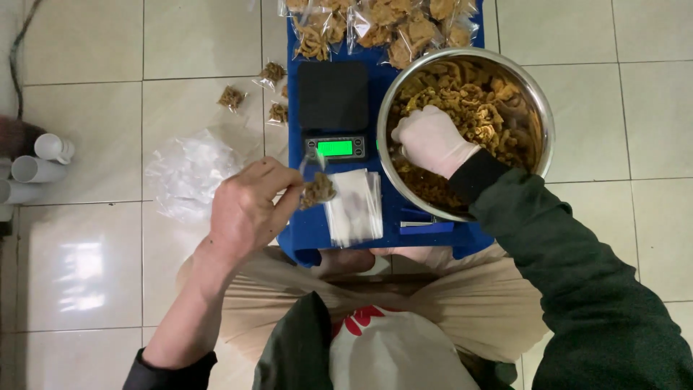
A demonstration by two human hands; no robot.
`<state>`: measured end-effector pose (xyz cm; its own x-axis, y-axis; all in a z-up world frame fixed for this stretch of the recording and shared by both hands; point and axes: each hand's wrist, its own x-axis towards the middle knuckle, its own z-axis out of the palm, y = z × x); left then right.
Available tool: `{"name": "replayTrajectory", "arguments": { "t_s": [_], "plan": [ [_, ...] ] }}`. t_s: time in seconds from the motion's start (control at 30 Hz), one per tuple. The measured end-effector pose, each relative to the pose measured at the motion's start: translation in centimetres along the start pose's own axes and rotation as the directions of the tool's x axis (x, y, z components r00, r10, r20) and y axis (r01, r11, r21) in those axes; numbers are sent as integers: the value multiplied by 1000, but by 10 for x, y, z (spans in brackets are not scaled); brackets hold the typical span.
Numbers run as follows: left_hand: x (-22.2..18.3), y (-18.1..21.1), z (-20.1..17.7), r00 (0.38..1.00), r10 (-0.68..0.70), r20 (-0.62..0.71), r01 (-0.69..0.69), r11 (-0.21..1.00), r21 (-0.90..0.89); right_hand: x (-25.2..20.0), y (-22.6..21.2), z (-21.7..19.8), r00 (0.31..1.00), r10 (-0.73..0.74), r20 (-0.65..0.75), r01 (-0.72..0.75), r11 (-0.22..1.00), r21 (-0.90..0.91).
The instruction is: Packaging fried food into small plastic bags and weighing them on a digital scale
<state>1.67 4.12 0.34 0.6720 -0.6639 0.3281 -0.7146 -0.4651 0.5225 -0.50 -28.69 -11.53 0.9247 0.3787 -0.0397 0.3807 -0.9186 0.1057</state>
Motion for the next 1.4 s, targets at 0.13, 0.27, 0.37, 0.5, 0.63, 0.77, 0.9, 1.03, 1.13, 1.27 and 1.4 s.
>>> {"name": "replayTrajectory", "arguments": {
  "t_s": [0.13, 0.27, 0.37, 0.5, 0.63, 0.77, 0.9, 1.03, 1.13, 1.27, 1.4],
  "plan": [
    [-11, 5, 6, 999, -36, -21, 35, 996, -78, 0, 6, 3, 1000, -4, 29, 6, 999, -52],
    [-19, 6, 8, 998, -27, -65, 21, 996, -90, -8, 29, 8, 981, 165, 98, -169, 985, 30],
    [-24, 6, 8, 996, -16, -84, 9, 997, -75, -11, 35, -6, 971, 212, 107, -228, 958, 175],
    [-29, 6, 13, 996, -6, -95, 3, 999, -39, -4, 15, -16, 981, 128, 145, -151, 975, 161],
    [-28, 14, 9, 997, -26, -78, 20, 997, -80, -7, 3, -2, 998, 36, 44, -29, 988, -150],
    [-28, 18, 9, 996, -12, -88, 5, 997, -81, -8, 20, 6, 991, 120, 67, -120, 993, -7],
    [-26, 22, 6, 996, -2, -88, -6, 996, -91, -22, 41, -7, 936, 327, 128, -351, 872, 342],
    [-24, 24, 8, 995, 12, -100, -22, 994, -109, -33, 50, -22, 897, 424, 125, -426, 755, 499],
    [-23, 25, 11, 995, 20, -100, -30, 994, -106, -40, 56, -17, 879, 466, 100, -443, 722, 532],
    [-24, 27, 15, 994, 27, -108, -38, 994, -104, -44, 57, -5, 894, 443, -63, -377, 823, 425],
    [-24, 25, 19, 993, 43, -112, -55, 993, -105, -32, 35, -2, 968, 212, -135, -191, 969, 156]
  ]
}}
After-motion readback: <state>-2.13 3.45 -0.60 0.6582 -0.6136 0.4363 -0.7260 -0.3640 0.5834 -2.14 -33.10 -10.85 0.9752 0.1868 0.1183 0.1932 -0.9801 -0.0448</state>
